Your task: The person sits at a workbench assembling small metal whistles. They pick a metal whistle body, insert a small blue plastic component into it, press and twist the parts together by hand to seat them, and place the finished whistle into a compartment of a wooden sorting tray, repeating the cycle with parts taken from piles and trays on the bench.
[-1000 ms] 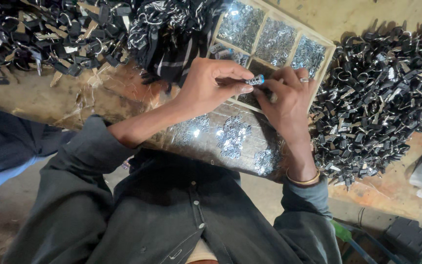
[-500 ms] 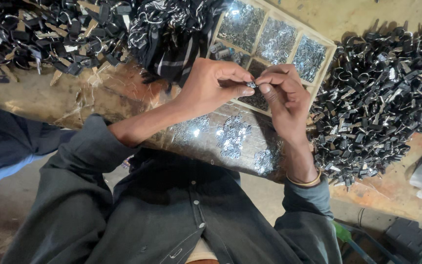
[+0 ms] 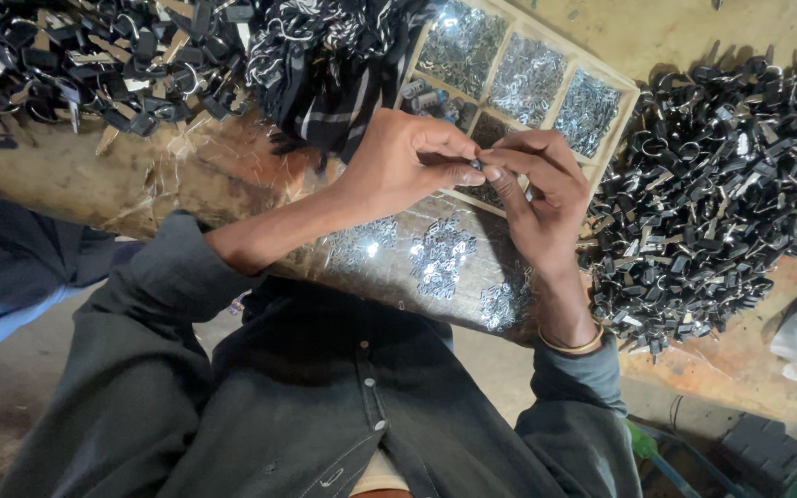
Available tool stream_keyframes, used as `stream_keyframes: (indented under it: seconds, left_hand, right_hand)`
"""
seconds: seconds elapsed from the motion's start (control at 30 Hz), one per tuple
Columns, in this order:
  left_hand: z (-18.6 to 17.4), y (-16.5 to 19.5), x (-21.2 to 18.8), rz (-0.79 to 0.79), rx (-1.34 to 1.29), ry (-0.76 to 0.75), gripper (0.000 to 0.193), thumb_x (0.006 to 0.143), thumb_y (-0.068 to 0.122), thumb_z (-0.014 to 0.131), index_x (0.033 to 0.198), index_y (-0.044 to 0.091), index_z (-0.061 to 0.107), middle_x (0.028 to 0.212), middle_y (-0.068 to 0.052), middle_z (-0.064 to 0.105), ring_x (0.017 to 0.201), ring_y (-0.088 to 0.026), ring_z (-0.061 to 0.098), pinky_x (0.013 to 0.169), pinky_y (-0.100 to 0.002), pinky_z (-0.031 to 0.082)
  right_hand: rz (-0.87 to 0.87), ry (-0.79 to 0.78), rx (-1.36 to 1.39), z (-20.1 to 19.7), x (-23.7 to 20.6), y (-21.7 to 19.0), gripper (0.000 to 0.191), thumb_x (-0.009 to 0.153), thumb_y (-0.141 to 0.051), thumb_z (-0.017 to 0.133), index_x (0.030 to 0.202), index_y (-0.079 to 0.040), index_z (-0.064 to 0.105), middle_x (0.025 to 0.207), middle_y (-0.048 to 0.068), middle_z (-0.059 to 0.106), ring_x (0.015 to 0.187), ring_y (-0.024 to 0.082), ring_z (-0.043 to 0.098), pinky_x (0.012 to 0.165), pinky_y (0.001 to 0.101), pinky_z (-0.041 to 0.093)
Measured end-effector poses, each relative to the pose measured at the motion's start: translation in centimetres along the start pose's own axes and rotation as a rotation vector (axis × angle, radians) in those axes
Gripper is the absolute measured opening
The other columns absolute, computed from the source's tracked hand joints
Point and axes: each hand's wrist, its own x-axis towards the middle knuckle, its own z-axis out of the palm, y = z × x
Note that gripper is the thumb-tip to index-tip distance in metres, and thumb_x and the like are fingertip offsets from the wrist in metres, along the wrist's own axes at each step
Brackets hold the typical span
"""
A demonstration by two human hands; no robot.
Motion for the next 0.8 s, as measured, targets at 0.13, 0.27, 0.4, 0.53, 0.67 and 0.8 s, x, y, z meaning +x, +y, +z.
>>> stream_keyframes:
  seconds: [0.13, 0.27, 0.4, 0.53, 0.67, 0.8]
  left_hand:
    - [-0.1, -0.1, 0.1, 0.042, 0.027, -0.011, 0.022, 0.087, 0.004, 0.085, 0.106, -0.003, 0.075, 0.101, -0.014, 0.08, 0.097, -0.021, 0.08, 0.082, -0.028, 0.067]
    - [-0.1, 0.1, 0.0, 0.019, 0.002, -0.026, 0.021, 0.088, 0.002, 0.083, 0.106, -0.005, 0.074, 0.102, -0.015, 0.079, 0.098, -0.022, 0.08, 0.081, -0.029, 0.068]
    - [-0.2, 0.2, 0.1, 0.032, -0.006, -0.064, 0.02, 0.09, 0.001, 0.081, 0.108, -0.004, 0.075, 0.103, -0.015, 0.079, 0.098, -0.021, 0.081, 0.081, -0.028, 0.068]
    - [-0.1, 0.2, 0.0, 0.032, -0.026, -0.055, 0.02, 0.089, 0.0, 0.081, 0.108, -0.004, 0.074, 0.103, -0.016, 0.079, 0.098, -0.022, 0.081, 0.081, -0.029, 0.068]
    - [0.0, 0.1, -0.1, 0.056, -0.018, -0.042, 0.021, 0.089, 0.0, 0.082, 0.107, -0.004, 0.074, 0.102, -0.016, 0.079, 0.097, -0.022, 0.081, 0.082, -0.029, 0.067]
    - [0.1, 0.0, -0.2, 0.051, 0.051, -0.057, 0.02, 0.087, 0.002, 0.083, 0.105, -0.003, 0.075, 0.099, -0.014, 0.08, 0.093, -0.02, 0.081, 0.077, -0.028, 0.066]
  right_hand:
    - [0.022, 0.011, -0.093, -0.1, 0.1, -0.4, 0.012, 0.101, 0.005, 0.075, 0.111, 0.0, 0.074, 0.114, 0.009, 0.065, 0.105, 0.018, 0.064, 0.088, 0.0279, 0.051]
    - [-0.047, 0.009, -0.198, 0.0, 0.2, -0.9, 0.012, 0.101, 0.005, 0.076, 0.111, 0.0, 0.073, 0.112, 0.01, 0.066, 0.104, 0.02, 0.067, 0.09, 0.0303, 0.053]
    - [-0.091, -0.022, -0.28, -0.2, 0.3, -1.4, 0.014, 0.1, 0.006, 0.077, 0.111, -0.001, 0.073, 0.111, 0.009, 0.067, 0.102, 0.022, 0.069, 0.087, 0.032, 0.055]
    - [-0.09, -0.035, -0.297, -0.4, 0.5, -1.7, 0.016, 0.098, 0.008, 0.077, 0.111, -0.001, 0.074, 0.112, 0.009, 0.069, 0.101, 0.021, 0.07, 0.084, 0.0324, 0.056]
    - [-0.109, -0.036, -0.304, -0.5, 0.5, -2.1, 0.019, 0.096, 0.008, 0.078, 0.112, -0.001, 0.075, 0.111, 0.009, 0.07, 0.101, 0.022, 0.07, 0.084, 0.0321, 0.056]
    - [-0.104, -0.035, -0.339, -0.4, 0.2, -2.6, 0.022, 0.093, 0.006, 0.081, 0.112, -0.003, 0.077, 0.11, 0.009, 0.071, 0.1, 0.021, 0.071, 0.084, 0.0318, 0.057]
